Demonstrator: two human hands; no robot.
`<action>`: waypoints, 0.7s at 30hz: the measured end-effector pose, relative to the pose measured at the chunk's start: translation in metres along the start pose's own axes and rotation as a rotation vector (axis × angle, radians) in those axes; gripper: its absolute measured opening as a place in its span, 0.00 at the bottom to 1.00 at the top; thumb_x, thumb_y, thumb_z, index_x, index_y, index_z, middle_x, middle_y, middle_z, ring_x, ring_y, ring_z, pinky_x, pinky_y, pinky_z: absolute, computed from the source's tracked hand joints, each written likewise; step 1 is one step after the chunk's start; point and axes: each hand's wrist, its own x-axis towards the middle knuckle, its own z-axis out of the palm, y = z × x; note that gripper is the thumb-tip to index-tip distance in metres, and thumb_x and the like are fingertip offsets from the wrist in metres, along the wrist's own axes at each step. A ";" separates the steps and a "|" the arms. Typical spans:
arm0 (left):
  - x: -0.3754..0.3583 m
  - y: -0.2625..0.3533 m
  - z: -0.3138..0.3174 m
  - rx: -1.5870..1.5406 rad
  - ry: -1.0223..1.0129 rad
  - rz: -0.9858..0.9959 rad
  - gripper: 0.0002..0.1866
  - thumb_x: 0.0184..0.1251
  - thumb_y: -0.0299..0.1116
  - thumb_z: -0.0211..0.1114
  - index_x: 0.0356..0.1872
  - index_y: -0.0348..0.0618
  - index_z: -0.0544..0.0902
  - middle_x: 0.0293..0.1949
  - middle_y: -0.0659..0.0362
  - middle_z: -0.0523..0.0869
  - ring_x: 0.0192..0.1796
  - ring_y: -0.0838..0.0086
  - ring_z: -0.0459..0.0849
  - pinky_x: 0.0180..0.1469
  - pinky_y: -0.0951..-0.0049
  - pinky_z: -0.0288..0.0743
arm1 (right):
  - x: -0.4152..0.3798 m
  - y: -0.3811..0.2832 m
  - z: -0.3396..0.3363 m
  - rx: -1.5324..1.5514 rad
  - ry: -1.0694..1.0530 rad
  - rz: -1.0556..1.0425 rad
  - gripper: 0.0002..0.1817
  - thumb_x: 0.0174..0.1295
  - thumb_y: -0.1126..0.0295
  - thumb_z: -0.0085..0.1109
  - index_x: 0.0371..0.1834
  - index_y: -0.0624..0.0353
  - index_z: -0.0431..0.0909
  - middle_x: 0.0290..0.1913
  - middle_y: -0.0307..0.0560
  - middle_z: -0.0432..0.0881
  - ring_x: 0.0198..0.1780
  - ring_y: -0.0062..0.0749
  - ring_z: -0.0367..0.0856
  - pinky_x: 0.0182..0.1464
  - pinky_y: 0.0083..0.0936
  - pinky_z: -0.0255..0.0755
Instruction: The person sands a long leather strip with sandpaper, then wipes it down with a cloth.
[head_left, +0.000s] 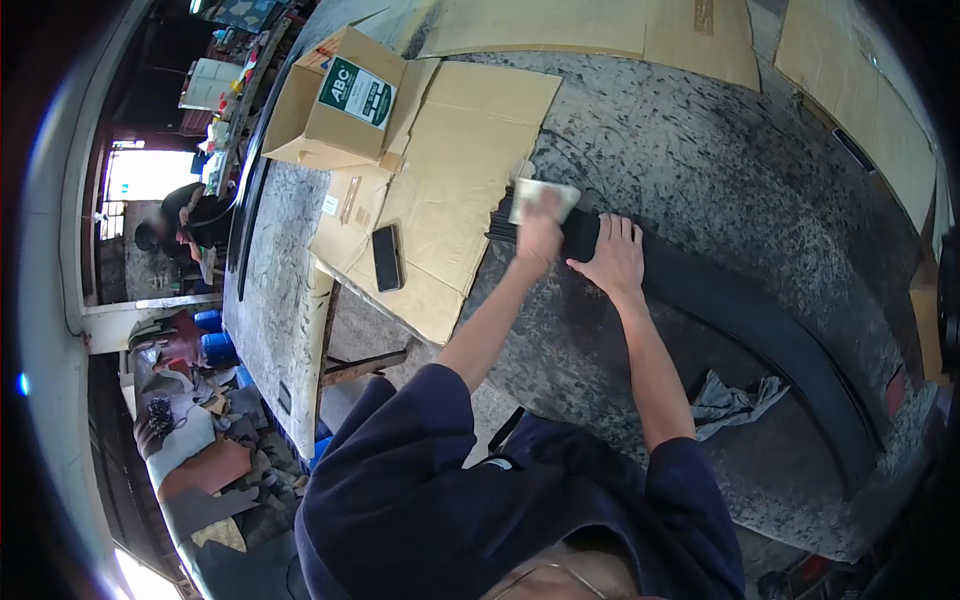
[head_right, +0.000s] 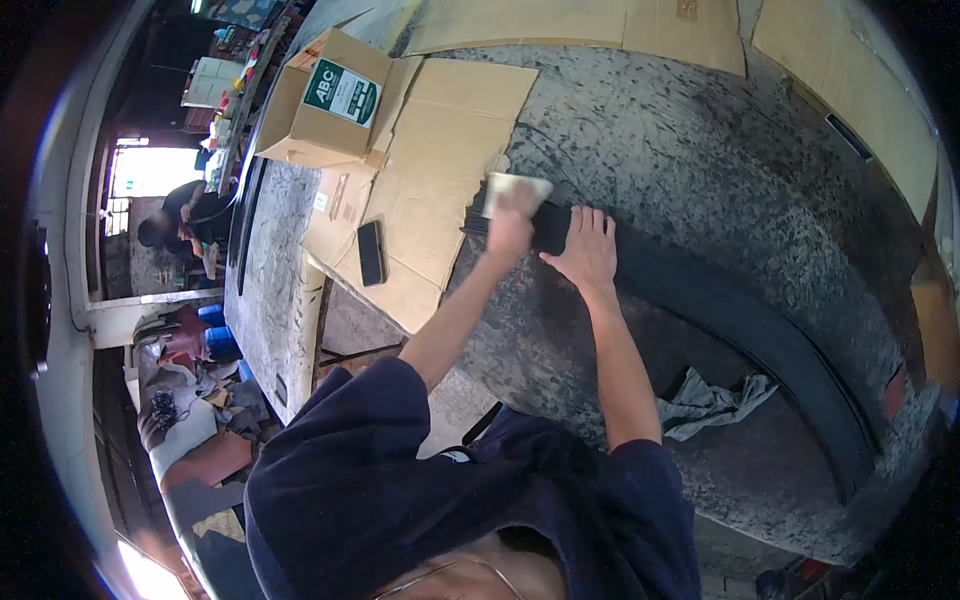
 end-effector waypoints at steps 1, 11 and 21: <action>-0.006 0.009 -0.002 0.030 -0.024 0.175 0.30 0.55 0.22 0.60 0.64 0.36 0.77 0.70 0.51 0.75 0.73 0.57 0.71 0.75 0.50 0.60 | 0.004 0.000 0.001 -0.002 0.005 -0.012 0.55 0.42 0.37 0.76 0.67 0.64 0.68 0.64 0.48 0.73 0.68 0.41 0.66 0.73 0.41 0.55; -0.035 0.030 0.011 -0.102 0.106 0.238 0.32 0.54 0.24 0.59 0.66 0.37 0.76 0.69 0.48 0.76 0.75 0.58 0.70 0.77 0.50 0.57 | 0.001 0.008 0.018 -0.049 0.089 -0.061 0.52 0.43 0.40 0.77 0.66 0.66 0.69 0.62 0.48 0.75 0.65 0.41 0.68 0.71 0.41 0.58; -0.037 0.043 0.015 -0.085 0.228 0.232 0.31 0.55 0.19 0.59 0.66 0.37 0.75 0.68 0.48 0.77 0.71 0.52 0.72 0.72 0.58 0.66 | 0.001 0.006 0.014 -0.042 0.128 -0.066 0.56 0.41 0.43 0.79 0.69 0.67 0.66 0.62 0.52 0.74 0.65 0.44 0.69 0.72 0.43 0.58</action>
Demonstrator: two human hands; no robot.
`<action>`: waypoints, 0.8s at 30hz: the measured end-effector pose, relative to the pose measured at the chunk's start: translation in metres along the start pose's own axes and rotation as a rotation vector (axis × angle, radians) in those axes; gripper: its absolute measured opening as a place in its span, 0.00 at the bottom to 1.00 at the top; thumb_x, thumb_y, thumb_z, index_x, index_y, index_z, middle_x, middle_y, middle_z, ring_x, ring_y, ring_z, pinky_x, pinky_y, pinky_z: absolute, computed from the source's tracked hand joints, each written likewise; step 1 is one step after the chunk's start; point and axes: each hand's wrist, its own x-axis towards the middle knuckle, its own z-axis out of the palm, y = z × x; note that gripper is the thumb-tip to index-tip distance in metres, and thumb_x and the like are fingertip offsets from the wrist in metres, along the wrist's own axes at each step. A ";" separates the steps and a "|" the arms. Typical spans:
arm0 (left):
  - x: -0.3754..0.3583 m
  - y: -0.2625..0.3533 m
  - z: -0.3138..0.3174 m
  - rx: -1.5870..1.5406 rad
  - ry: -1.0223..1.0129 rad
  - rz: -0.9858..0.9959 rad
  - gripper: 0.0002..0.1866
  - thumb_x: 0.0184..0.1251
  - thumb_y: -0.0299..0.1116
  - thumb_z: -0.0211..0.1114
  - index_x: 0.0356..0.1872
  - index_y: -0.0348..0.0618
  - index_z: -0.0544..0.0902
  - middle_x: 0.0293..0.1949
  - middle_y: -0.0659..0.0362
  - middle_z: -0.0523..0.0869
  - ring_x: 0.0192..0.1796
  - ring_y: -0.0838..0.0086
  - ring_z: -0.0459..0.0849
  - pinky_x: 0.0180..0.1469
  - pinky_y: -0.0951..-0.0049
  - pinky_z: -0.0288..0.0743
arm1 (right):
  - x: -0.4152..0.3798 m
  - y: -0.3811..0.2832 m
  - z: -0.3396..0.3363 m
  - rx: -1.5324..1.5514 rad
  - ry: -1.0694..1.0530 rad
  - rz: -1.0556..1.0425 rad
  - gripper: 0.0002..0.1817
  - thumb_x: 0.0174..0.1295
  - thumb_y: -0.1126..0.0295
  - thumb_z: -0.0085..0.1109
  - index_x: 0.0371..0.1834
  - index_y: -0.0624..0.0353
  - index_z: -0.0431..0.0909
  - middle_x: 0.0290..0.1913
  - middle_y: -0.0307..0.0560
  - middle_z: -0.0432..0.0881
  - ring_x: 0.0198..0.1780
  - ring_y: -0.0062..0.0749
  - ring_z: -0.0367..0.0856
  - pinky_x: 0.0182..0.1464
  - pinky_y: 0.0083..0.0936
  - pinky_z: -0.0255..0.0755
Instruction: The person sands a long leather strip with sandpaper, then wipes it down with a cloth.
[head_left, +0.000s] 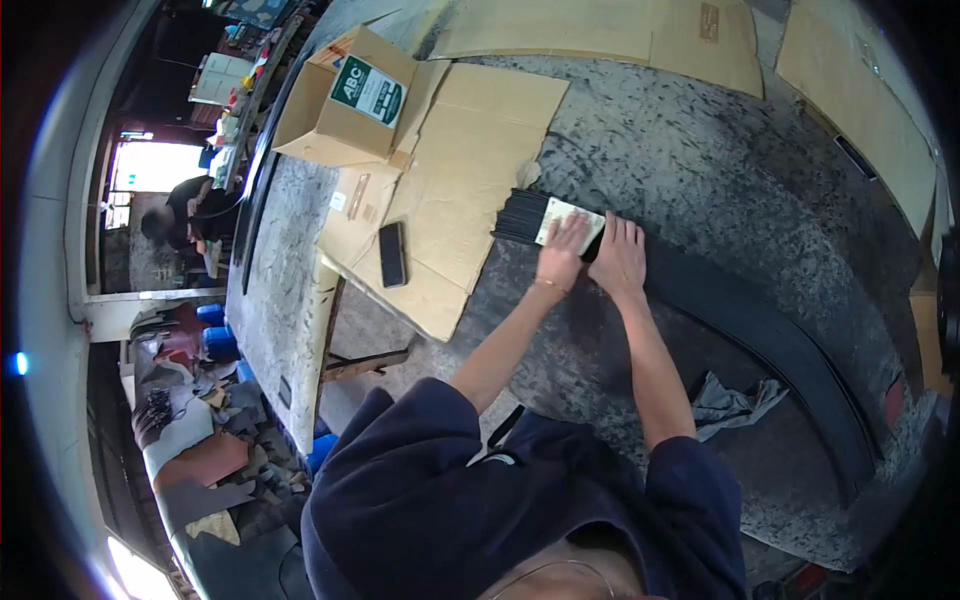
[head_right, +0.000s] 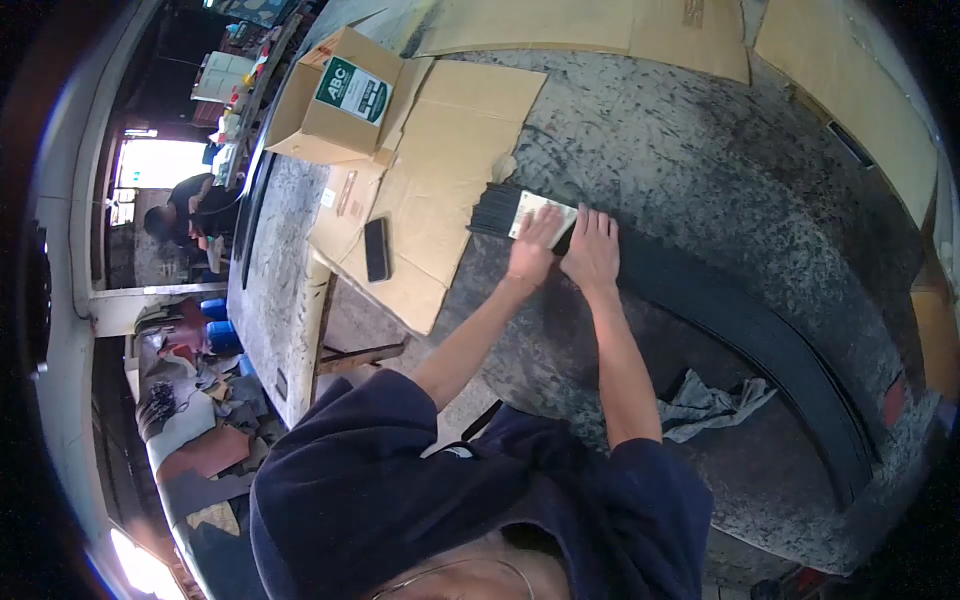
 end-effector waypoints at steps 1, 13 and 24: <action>0.007 -0.010 0.001 -0.041 0.013 -0.086 0.30 0.56 0.19 0.59 0.65 0.39 0.76 0.65 0.48 0.79 0.68 0.51 0.74 0.69 0.57 0.69 | -0.004 0.005 0.000 0.074 -0.040 0.015 0.56 0.42 0.43 0.79 0.70 0.67 0.66 0.62 0.56 0.74 0.66 0.47 0.69 0.73 0.48 0.57; 0.019 0.043 0.002 -0.281 -0.184 0.012 0.35 0.50 0.24 0.64 0.66 0.35 0.74 0.71 0.48 0.73 0.77 0.58 0.66 0.78 0.59 0.59 | -0.036 0.046 -0.018 -0.132 0.012 0.039 0.53 0.44 0.39 0.75 0.67 0.66 0.69 0.62 0.56 0.73 0.67 0.51 0.67 0.75 0.49 0.53; 0.000 -0.020 0.001 -0.163 -0.139 0.025 0.35 0.52 0.18 0.56 0.68 0.35 0.74 0.68 0.46 0.76 0.73 0.56 0.72 0.75 0.60 0.65 | -0.039 0.036 -0.034 0.053 0.028 0.139 0.69 0.39 0.35 0.77 0.76 0.73 0.53 0.62 0.60 0.75 0.66 0.50 0.71 0.75 0.46 0.55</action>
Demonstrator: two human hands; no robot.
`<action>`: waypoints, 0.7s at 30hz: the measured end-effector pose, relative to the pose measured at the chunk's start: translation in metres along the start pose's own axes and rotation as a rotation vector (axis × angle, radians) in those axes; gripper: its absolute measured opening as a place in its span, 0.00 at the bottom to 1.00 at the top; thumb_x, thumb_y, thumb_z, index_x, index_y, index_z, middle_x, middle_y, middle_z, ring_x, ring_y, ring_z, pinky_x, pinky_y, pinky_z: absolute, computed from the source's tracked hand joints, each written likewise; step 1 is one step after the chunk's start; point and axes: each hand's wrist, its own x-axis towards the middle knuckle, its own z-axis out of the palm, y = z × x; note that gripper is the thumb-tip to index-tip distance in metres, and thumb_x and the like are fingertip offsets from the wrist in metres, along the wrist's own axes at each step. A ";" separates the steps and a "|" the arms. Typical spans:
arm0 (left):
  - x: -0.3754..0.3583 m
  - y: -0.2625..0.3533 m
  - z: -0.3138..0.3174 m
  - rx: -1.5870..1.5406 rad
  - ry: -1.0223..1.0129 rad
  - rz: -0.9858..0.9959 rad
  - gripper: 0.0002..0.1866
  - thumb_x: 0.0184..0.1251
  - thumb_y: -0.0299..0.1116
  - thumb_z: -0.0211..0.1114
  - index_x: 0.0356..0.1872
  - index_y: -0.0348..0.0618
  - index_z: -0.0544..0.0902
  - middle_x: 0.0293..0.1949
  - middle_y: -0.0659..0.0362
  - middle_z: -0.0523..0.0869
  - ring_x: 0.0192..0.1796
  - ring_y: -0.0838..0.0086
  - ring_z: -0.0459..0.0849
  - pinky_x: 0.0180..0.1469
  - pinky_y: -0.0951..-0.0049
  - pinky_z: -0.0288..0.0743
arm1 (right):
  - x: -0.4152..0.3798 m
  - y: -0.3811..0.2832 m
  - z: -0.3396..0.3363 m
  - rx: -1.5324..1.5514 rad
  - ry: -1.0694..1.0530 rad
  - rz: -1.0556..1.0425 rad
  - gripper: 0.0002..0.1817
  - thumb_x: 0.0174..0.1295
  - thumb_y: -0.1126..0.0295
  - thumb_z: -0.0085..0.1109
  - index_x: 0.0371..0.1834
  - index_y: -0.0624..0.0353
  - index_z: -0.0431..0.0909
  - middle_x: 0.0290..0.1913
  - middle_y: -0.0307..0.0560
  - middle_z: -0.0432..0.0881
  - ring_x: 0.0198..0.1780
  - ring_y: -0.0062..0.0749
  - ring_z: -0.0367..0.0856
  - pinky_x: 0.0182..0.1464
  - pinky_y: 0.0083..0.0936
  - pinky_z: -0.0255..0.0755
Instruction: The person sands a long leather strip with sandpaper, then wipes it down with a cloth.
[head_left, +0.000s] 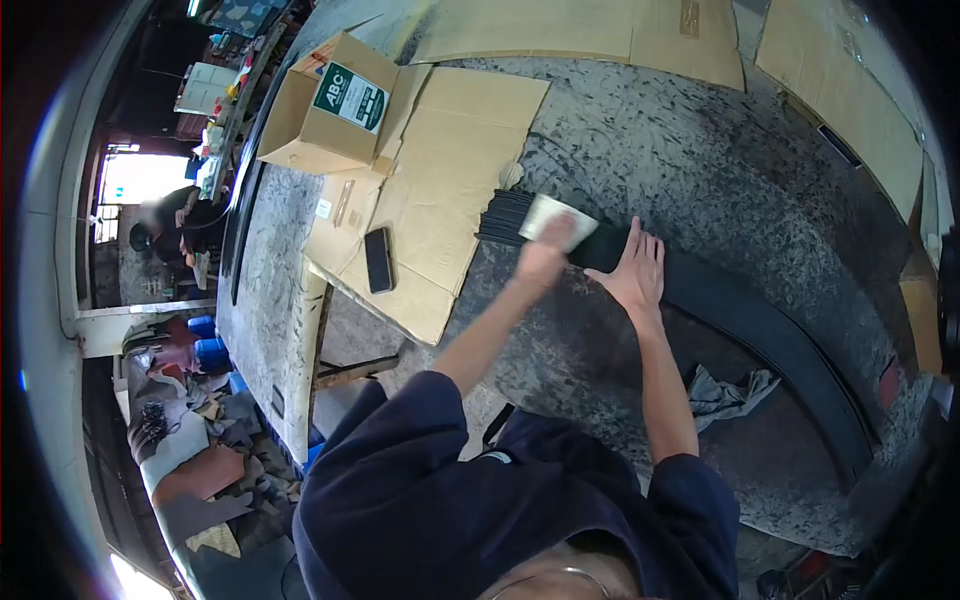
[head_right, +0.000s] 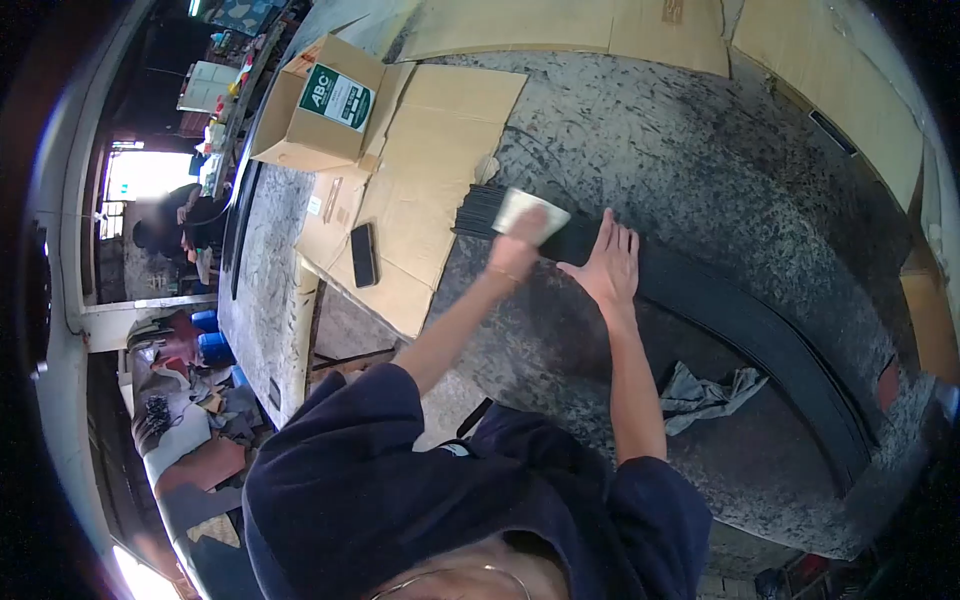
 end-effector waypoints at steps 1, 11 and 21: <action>-0.002 -0.026 -0.023 -0.069 0.009 -0.201 0.35 0.52 0.17 0.55 0.68 0.35 0.74 0.69 0.45 0.75 0.73 0.54 0.71 0.76 0.60 0.63 | -0.003 0.000 -0.001 -0.015 -0.005 -0.010 0.69 0.39 0.35 0.77 0.76 0.73 0.53 0.62 0.60 0.75 0.65 0.50 0.71 0.75 0.46 0.55; 0.005 0.045 -0.008 -0.152 0.054 -0.114 0.31 0.51 0.16 0.56 0.63 0.32 0.77 0.69 0.46 0.75 0.76 0.55 0.67 0.78 0.55 0.58 | -0.009 0.018 -0.022 -0.034 -0.028 -0.154 0.60 0.40 0.41 0.77 0.74 0.63 0.61 0.65 0.58 0.72 0.70 0.49 0.66 0.76 0.55 0.50; 0.009 0.137 0.047 -0.189 0.070 0.065 0.29 0.57 0.21 0.55 0.65 0.37 0.77 0.68 0.49 0.76 0.73 0.60 0.71 0.76 0.61 0.62 | -0.039 0.067 -0.035 -0.103 -0.008 -0.027 0.67 0.38 0.32 0.74 0.74 0.69 0.57 0.66 0.61 0.71 0.69 0.55 0.67 0.77 0.50 0.52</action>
